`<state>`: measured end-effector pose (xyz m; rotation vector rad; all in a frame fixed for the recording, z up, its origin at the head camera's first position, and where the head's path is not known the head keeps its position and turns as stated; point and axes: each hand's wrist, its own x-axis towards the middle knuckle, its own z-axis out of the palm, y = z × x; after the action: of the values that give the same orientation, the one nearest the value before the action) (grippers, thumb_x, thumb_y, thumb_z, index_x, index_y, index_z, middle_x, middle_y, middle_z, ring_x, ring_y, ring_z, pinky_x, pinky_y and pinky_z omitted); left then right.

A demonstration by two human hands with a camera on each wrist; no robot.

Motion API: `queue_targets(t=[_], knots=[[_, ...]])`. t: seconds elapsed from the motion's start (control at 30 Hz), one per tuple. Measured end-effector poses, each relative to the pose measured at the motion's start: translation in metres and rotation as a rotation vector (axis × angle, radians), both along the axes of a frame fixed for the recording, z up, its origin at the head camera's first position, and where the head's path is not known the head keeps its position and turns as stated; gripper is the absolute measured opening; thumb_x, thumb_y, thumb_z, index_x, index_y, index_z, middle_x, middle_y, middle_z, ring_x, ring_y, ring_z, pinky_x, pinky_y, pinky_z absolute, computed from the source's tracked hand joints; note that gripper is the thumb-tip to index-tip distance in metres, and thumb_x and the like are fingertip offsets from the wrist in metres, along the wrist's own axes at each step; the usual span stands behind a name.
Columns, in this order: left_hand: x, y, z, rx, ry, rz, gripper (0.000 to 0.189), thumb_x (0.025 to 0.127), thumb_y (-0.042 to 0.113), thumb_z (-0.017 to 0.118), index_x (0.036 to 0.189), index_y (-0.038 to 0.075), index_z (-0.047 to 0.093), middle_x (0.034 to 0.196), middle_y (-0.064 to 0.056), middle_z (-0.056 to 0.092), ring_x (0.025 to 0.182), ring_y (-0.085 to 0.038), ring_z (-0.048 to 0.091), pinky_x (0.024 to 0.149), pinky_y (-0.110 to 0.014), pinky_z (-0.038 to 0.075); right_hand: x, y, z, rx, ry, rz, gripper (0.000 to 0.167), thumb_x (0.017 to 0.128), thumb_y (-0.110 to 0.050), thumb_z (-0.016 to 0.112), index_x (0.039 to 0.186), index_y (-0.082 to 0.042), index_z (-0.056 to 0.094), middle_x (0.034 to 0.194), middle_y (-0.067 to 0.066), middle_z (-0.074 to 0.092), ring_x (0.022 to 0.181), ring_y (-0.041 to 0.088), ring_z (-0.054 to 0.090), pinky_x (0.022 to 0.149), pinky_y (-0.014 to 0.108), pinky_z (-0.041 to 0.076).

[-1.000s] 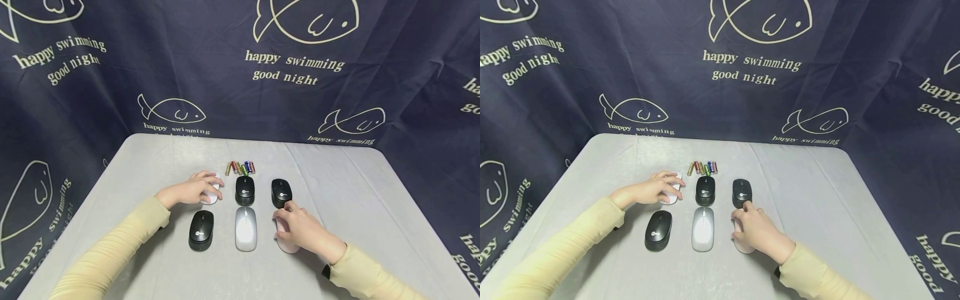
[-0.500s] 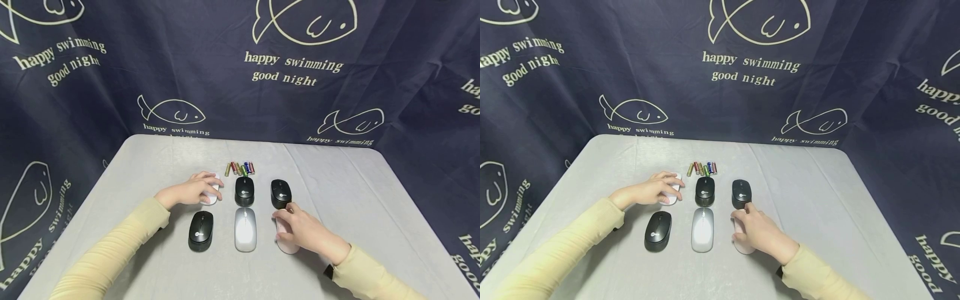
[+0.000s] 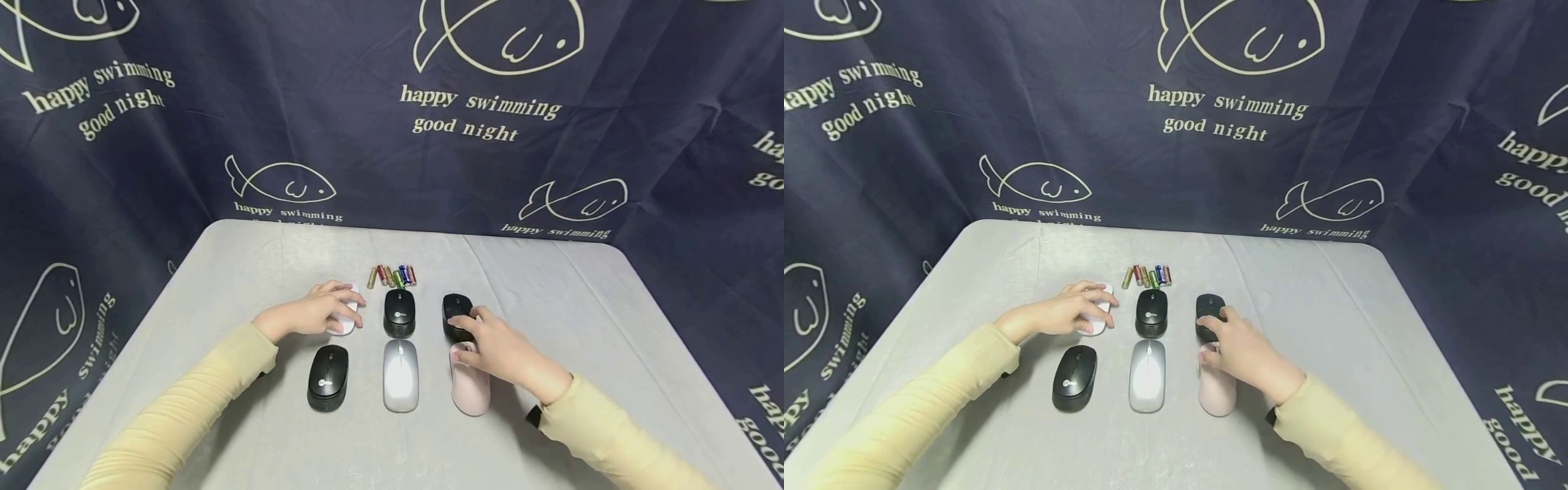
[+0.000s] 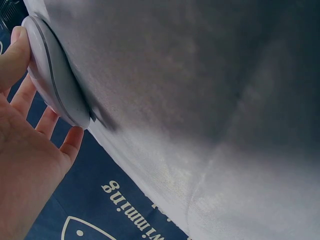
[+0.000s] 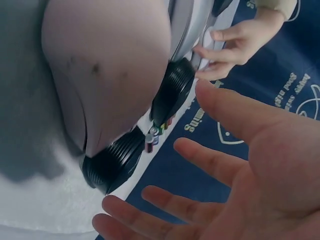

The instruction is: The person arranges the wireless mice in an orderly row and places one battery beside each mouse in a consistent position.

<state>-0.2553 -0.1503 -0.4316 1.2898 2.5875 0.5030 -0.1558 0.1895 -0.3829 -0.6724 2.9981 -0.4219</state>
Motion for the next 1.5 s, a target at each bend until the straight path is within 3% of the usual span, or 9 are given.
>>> queue_targets(t=[0.3, 0.57, 0.77, 0.97, 1.2, 1.5], knots=[[0.001, 0.000, 0.003, -0.002, 0.001, -0.005, 0.031, 0.077, 0.017, 0.071, 0.105, 0.030, 0.071, 0.137, 0.001, 0.051, 0.136, -0.036, 0.027, 0.106, -0.063, 0.021, -0.033, 0.002, -0.012, -0.015, -0.017, -0.028, 0.058, 0.080, -0.029, 0.074, 0.131, -0.010, 0.054, 0.127, 0.032, 0.045, 0.096, 0.049, 0.059, 0.076, 0.058, 0.051], [0.000, 0.000, 0.000, -0.013, 0.001, 0.000, 0.031, 0.076, 0.018, 0.071, 0.105, 0.030, 0.071, 0.137, 0.002, 0.050, 0.136, -0.036, 0.026, 0.107, -0.062, 0.020, -0.052, -0.001, -0.022, 0.023, -0.050, -0.037, 0.057, 0.081, -0.032, 0.072, 0.131, -0.011, 0.054, 0.133, 0.033, 0.041, 0.102, 0.051, 0.056, 0.087, 0.059, 0.047], [-0.001, -0.001, 0.000, -0.006, -0.012, 0.005, 0.031, 0.077, 0.018, 0.071, 0.105, 0.030, 0.071, 0.138, 0.002, 0.050, 0.137, -0.035, 0.025, 0.108, -0.061, 0.018, -0.058, -0.006, -0.028, 0.024, -0.081, -0.028, 0.058, 0.080, -0.031, 0.073, 0.131, -0.010, 0.054, 0.136, 0.031, 0.040, 0.105, 0.052, 0.055, 0.089, 0.058, 0.047], [0.000, -0.001, 0.001, 0.008, 0.011, -0.010, 0.031, 0.076, 0.018, 0.070, 0.105, 0.030, 0.070, 0.137, 0.000, 0.051, 0.136, -0.037, 0.027, 0.107, -0.062, 0.020, -0.063, -0.005, -0.033, 0.013, -0.041, -0.007, 0.051, 0.080, -0.025, 0.072, 0.126, -0.008, 0.058, 0.132, 0.029, 0.045, 0.102, 0.054, 0.055, 0.085, 0.059, 0.048], [0.000, 0.001, 0.002, -0.003, -0.003, 0.000, 0.031, 0.076, 0.018, 0.071, 0.105, 0.030, 0.071, 0.137, 0.001, 0.051, 0.136, -0.037, 0.026, 0.107, -0.062, 0.020, -0.066, -0.001, -0.038, 0.005, -0.016, 0.028, 0.048, 0.079, -0.026, 0.073, 0.122, -0.007, 0.061, 0.124, 0.025, 0.051, 0.098, 0.046, 0.057, 0.086, 0.056, 0.047], [0.001, 0.006, 0.007, -0.025, -0.016, 0.021, 0.031, 0.075, 0.015, 0.073, 0.103, 0.027, 0.072, 0.135, 0.000, 0.053, 0.135, -0.037, 0.028, 0.105, -0.061, 0.024, -0.067, 0.000, -0.038, 0.026, -0.025, 0.010, 0.050, 0.079, -0.028, 0.074, 0.123, -0.009, 0.060, 0.126, 0.025, 0.050, 0.095, 0.048, 0.055, 0.081, 0.054, 0.049]])
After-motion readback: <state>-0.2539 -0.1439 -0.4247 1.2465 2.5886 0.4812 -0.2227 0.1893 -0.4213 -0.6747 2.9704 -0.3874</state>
